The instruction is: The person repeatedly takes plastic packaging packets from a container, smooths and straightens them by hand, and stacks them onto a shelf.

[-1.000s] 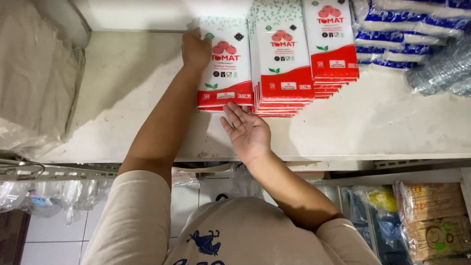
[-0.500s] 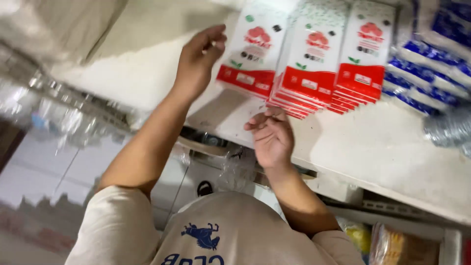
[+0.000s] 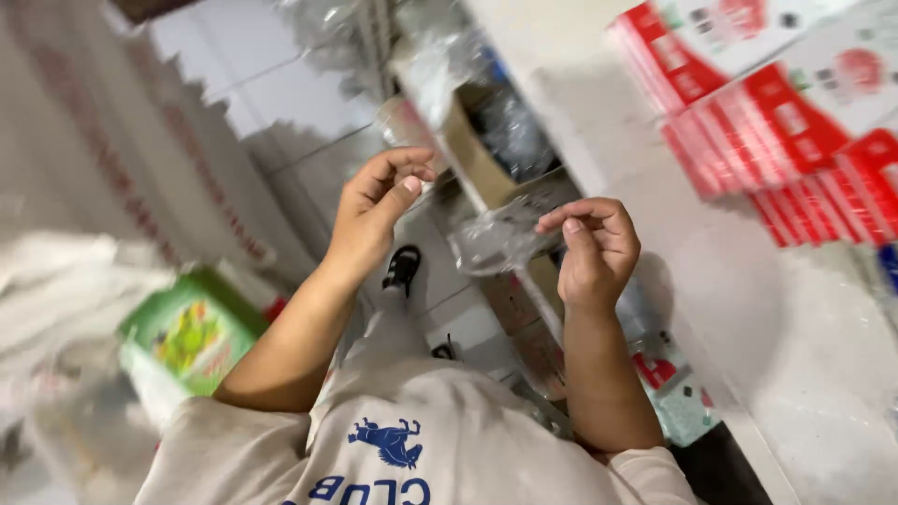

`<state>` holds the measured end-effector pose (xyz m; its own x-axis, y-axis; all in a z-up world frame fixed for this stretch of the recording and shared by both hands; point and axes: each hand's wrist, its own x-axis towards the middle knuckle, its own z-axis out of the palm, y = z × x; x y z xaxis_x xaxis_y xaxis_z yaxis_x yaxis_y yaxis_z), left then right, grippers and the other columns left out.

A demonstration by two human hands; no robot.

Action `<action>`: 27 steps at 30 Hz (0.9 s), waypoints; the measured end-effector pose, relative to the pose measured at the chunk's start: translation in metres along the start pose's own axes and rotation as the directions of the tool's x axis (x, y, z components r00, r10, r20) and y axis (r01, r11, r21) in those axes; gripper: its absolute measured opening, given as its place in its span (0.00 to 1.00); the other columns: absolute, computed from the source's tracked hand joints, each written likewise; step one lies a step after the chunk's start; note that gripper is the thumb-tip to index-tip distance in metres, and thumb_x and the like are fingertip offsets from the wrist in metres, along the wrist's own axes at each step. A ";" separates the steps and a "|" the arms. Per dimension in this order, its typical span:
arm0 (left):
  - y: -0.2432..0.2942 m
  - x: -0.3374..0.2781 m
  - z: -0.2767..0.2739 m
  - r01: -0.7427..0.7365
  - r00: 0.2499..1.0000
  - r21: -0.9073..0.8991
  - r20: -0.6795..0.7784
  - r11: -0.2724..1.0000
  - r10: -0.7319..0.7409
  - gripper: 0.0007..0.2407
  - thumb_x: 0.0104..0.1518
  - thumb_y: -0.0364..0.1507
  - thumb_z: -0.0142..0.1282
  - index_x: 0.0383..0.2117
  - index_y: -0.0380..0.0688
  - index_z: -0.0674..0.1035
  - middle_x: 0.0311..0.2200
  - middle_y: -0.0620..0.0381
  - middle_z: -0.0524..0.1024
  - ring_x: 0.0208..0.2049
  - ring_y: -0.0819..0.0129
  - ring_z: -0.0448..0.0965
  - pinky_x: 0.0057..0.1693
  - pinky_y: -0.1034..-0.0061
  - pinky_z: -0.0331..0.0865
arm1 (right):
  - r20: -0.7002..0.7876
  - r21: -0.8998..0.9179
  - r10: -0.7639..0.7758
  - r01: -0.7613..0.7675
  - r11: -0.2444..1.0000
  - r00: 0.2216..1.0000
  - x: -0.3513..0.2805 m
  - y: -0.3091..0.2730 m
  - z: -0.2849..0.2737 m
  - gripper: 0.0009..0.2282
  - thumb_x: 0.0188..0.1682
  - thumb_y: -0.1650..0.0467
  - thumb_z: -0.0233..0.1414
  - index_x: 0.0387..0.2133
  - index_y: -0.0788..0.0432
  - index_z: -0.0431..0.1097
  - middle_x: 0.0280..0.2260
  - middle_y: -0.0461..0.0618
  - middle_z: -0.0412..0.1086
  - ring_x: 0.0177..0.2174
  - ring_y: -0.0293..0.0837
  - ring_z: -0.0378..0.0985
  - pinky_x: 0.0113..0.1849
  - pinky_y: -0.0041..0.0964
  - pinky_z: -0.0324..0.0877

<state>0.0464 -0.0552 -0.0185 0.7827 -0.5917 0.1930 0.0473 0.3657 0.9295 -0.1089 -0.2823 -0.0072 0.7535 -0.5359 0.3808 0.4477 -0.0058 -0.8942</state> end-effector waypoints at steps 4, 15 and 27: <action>0.011 -0.079 -0.016 0.049 0.988 0.025 -0.146 0.998 -0.044 0.13 0.67 0.28 0.53 0.56 0.39 0.76 0.46 0.58 0.79 0.47 0.76 0.74 0.54 0.79 0.67 | 0.129 0.036 0.040 -0.045 0.998 0.991 -0.038 0.007 0.031 0.05 0.53 0.81 0.46 0.39 0.67 0.67 0.35 0.59 0.75 0.35 0.44 0.78 0.45 0.40 0.76; 0.062 -0.243 -0.094 -0.076 0.856 0.159 -0.495 0.984 0.146 0.10 0.67 0.27 0.53 0.51 0.38 0.78 0.43 0.60 0.78 0.48 0.76 0.76 0.56 0.78 0.69 | 0.492 0.023 0.242 -0.290 0.957 0.836 -0.133 0.037 0.122 0.06 0.54 0.80 0.48 0.41 0.66 0.69 0.34 0.55 0.76 0.34 0.42 0.78 0.43 0.37 0.74; 0.082 -0.352 -0.259 0.299 0.844 0.590 -0.530 0.750 0.081 0.06 0.59 0.28 0.56 0.38 0.40 0.81 0.35 0.55 0.80 0.31 0.68 0.77 0.37 0.72 0.69 | 0.656 -0.222 0.573 -0.600 0.769 0.492 -0.292 0.125 0.218 0.04 0.54 0.76 0.49 0.34 0.65 0.72 0.31 0.53 0.76 0.31 0.41 0.77 0.36 0.36 0.74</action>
<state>-0.0645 0.3687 -0.0916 0.9934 -0.0893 0.0714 -0.0969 -0.3259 0.9404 -0.1677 0.0577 -0.1786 0.9427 0.2868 -0.1703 -0.2145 0.1300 -0.9680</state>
